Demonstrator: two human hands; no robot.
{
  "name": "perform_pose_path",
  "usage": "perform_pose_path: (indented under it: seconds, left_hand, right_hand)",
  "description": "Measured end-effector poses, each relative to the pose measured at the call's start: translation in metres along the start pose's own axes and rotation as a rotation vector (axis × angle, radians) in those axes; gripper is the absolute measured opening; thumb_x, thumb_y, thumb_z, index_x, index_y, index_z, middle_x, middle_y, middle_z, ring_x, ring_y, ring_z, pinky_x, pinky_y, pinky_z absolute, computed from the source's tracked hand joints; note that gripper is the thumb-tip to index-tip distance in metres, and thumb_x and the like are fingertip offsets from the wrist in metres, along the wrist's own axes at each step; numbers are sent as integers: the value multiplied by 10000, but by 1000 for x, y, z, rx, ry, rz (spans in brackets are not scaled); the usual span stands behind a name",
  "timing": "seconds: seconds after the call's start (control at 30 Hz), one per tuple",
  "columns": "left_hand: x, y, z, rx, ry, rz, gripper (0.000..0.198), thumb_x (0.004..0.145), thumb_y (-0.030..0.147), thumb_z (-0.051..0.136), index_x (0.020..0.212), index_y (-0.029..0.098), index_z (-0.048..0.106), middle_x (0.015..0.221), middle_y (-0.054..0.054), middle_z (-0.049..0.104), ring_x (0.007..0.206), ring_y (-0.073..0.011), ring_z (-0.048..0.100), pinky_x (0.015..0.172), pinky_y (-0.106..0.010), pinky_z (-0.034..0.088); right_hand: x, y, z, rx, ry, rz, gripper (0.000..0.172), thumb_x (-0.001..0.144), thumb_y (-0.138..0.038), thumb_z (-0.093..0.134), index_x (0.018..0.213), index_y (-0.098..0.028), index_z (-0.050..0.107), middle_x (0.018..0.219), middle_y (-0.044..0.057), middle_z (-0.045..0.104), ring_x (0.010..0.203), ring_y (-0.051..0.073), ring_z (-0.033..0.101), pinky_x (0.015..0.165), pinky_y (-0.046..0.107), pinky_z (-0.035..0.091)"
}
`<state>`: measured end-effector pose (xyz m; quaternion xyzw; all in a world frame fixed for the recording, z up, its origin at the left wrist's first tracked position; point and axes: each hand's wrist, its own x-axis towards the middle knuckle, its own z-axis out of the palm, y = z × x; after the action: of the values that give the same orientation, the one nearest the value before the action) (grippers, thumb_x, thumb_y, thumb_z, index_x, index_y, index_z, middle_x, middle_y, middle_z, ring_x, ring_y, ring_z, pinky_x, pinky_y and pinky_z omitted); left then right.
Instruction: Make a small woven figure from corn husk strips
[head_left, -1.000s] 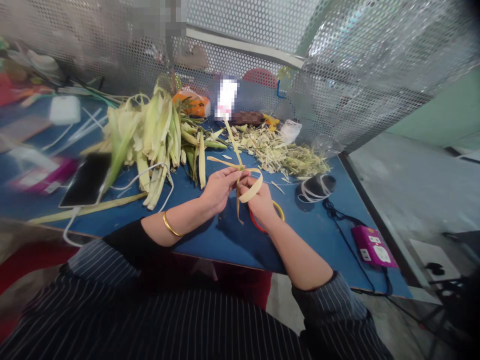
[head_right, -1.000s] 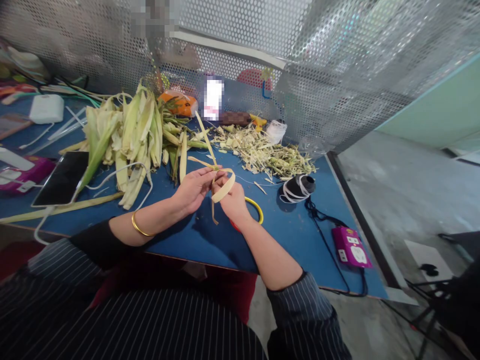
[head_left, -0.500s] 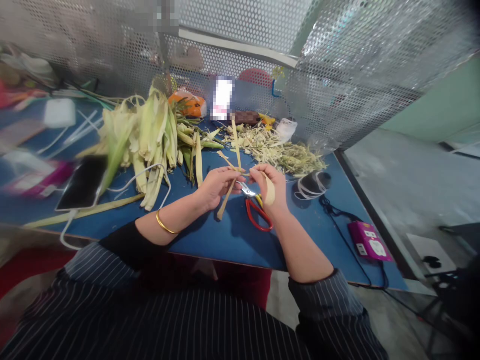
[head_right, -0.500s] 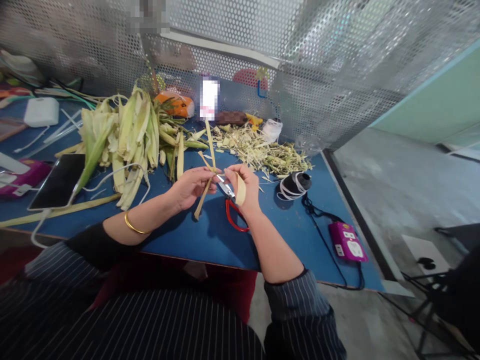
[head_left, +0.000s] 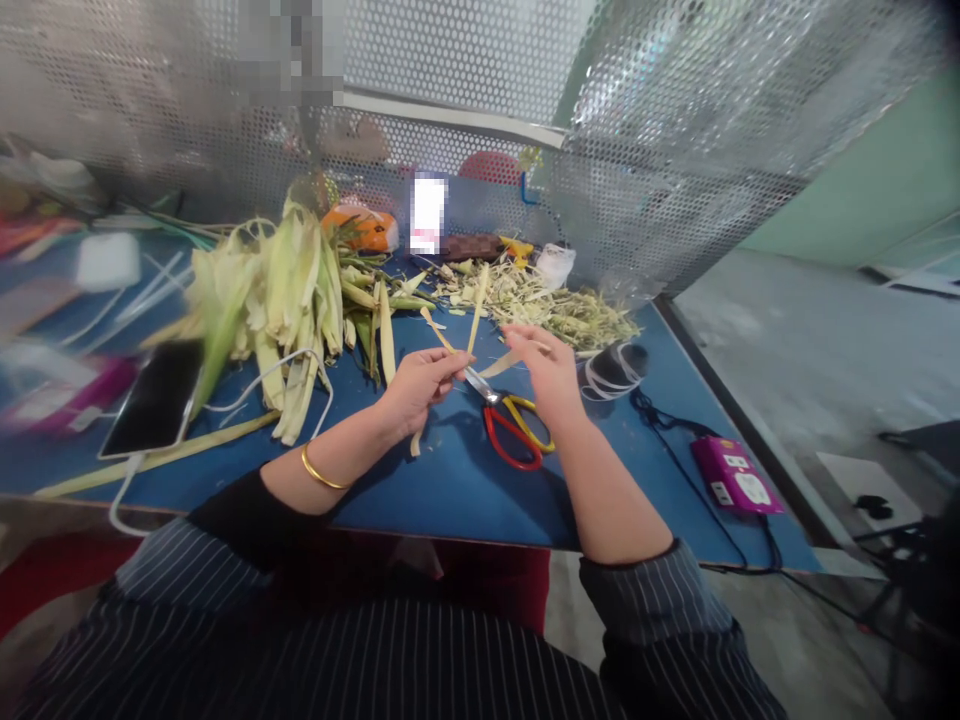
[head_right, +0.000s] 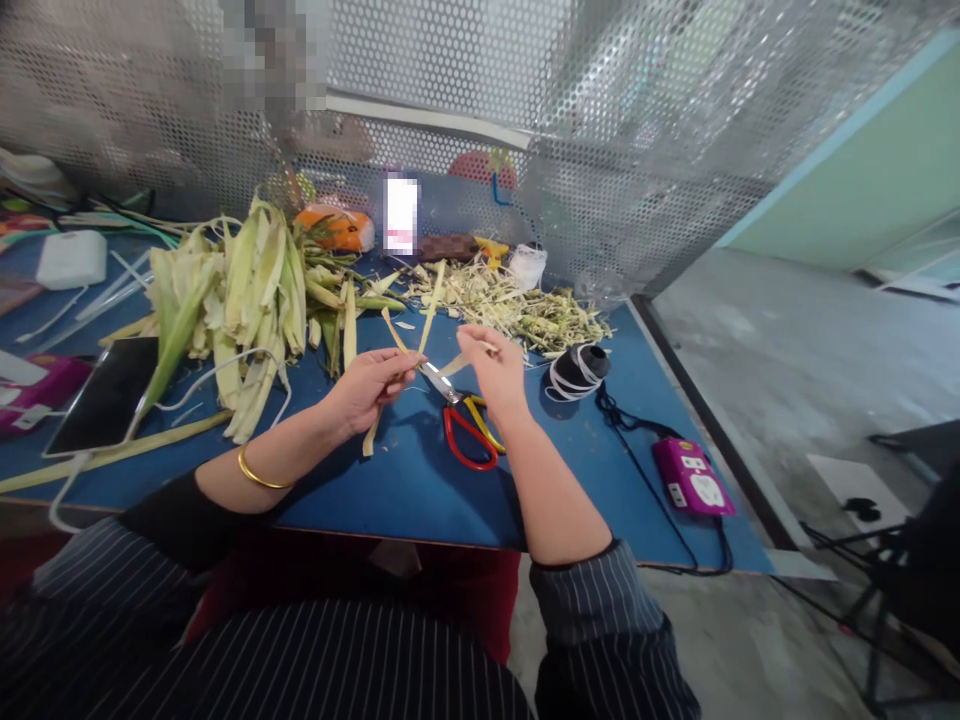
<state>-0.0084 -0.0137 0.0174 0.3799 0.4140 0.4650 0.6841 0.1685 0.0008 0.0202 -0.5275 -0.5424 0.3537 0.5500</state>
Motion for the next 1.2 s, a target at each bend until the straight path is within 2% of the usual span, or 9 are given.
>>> perform_pose_path:
  seconds: [0.1, 0.27, 0.4, 0.53, 0.7, 0.87, 0.93, 1.1, 1.2]
  left_hand:
    - [-1, -1, 1, 39, -49, -44, 179, 709, 292, 734, 749, 125, 682, 559, 30, 480, 398, -10, 257, 407, -230, 73]
    - [-4, -6, 2, 117, -162, -73, 287, 710, 402, 738, 722, 124, 669, 554, 38, 457, 400, -14, 257, 414, -226, 84]
    - [-5, -3, 3, 133, -193, -83, 350, 713, 452, 731, 800, 115, 697, 543, 46, 440, 396, -12, 229, 424, -232, 80]
    - [-3, -3, 3, 113, -232, -66, 307, 709, 429, 738, 691, 134, 656, 520, 42, 438, 398, -17, 211, 431, -248, 82]
    - [-1, -6, 2, 198, -159, -10, 316, 734, 443, 701, 652, 141, 655, 486, 40, 418, 404, -31, 228, 431, -251, 103]
    - [-7, -2, 5, 341, -108, 38, 276, 712, 402, 706, 655, 132, 682, 477, 46, 393, 429, -45, 249, 433, -243, 143]
    - [-9, -1, 6, 360, -112, 33, 261, 704, 382, 704, 634, 132, 675, 477, 50, 381, 432, -43, 235, 436, -241, 145]
    - [-12, -3, 7, 418, -213, 17, 238, 705, 348, 682, 599, 135, 672, 480, 30, 413, 455, -59, 281, 451, -237, 180]
    - [-12, -3, 7, 432, -237, 1, 253, 708, 348, 681, 569, 136, 666, 474, 23, 425, 455, -63, 291, 458, -242, 187]
  right_hand:
    - [3, -3, -5, 78, -113, 95, 406, 788, -547, 569, 812, -175, 731, 810, 53, 688, 740, 156, 593, 700, 292, 462]
    - [-7, -4, 7, -5, -284, 123, 269, 693, -417, 711, 623, -165, 649, 617, 6, 636, 594, 121, 529, 587, 263, 403]
    - [-11, 1, 16, 45, -212, 94, 251, 723, -381, 669, 603, -171, 601, 529, -20, 573, 526, 104, 470, 550, 256, 374]
    - [-10, 12, 19, -13, -103, 86, 273, 710, -374, 664, 559, -178, 549, 524, -36, 523, 521, 93, 421, 538, 249, 347]
    - [-11, 16, 21, -70, -169, 119, 350, 719, -426, 656, 523, -190, 488, 505, -42, 467, 500, 91, 368, 514, 251, 308]
    - [-18, -5, 11, -467, 65, -245, 391, 765, -460, 652, 523, -198, 489, 576, -7, 507, 587, 121, 415, 592, 277, 333]
    - [-20, -13, 8, -458, 54, -297, 322, 803, -446, 619, 599, -201, 577, 673, 17, 576, 636, 133, 465, 632, 288, 363]
    - [-21, -15, 12, -129, -330, 108, 259, 734, -432, 659, 642, -191, 647, 589, -3, 586, 541, 121, 485, 544, 273, 375]
    - [-21, -12, 16, 19, -308, 177, 244, 679, -388, 695, 581, -185, 600, 542, -27, 540, 513, 103, 451, 514, 257, 354]
